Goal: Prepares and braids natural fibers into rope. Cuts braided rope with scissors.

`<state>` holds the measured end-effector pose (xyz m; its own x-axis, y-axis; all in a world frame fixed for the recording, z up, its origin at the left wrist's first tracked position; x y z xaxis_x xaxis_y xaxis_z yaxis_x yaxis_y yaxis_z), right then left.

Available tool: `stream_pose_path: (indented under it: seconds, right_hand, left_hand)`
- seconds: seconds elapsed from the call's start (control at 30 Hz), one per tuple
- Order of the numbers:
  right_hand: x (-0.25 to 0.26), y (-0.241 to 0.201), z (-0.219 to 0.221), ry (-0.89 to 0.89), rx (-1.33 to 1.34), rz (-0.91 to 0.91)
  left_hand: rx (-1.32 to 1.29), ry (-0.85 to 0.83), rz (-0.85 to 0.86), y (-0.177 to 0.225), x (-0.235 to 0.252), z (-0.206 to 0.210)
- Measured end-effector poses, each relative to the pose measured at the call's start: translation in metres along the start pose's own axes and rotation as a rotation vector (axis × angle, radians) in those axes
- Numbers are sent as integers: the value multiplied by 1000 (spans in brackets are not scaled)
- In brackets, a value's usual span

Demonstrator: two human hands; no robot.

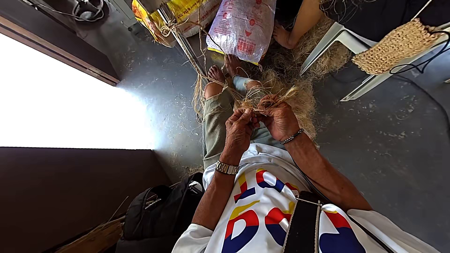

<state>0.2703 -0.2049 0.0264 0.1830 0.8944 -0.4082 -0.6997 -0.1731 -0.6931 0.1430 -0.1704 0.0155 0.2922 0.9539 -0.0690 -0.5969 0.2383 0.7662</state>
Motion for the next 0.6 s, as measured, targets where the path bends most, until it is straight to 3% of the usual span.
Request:
stream_pose_path:
  seconds: [0.6]
  right_hand:
    - [6,6,-10,28,-167,-69]
  left_hand:
    - [77,127,-56,5,-1,-9]
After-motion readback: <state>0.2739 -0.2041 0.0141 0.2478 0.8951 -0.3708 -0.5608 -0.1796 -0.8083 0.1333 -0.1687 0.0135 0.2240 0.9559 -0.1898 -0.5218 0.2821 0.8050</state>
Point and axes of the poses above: each hand's wrist, its own x-axis towards the middle knuckle, its own z-axis out of the palm, y = z × x, the point moved 2 cm from there along x, towards the middle knuckle, and after that the axes turned 14 degrees about z, right-handed, at the moved point
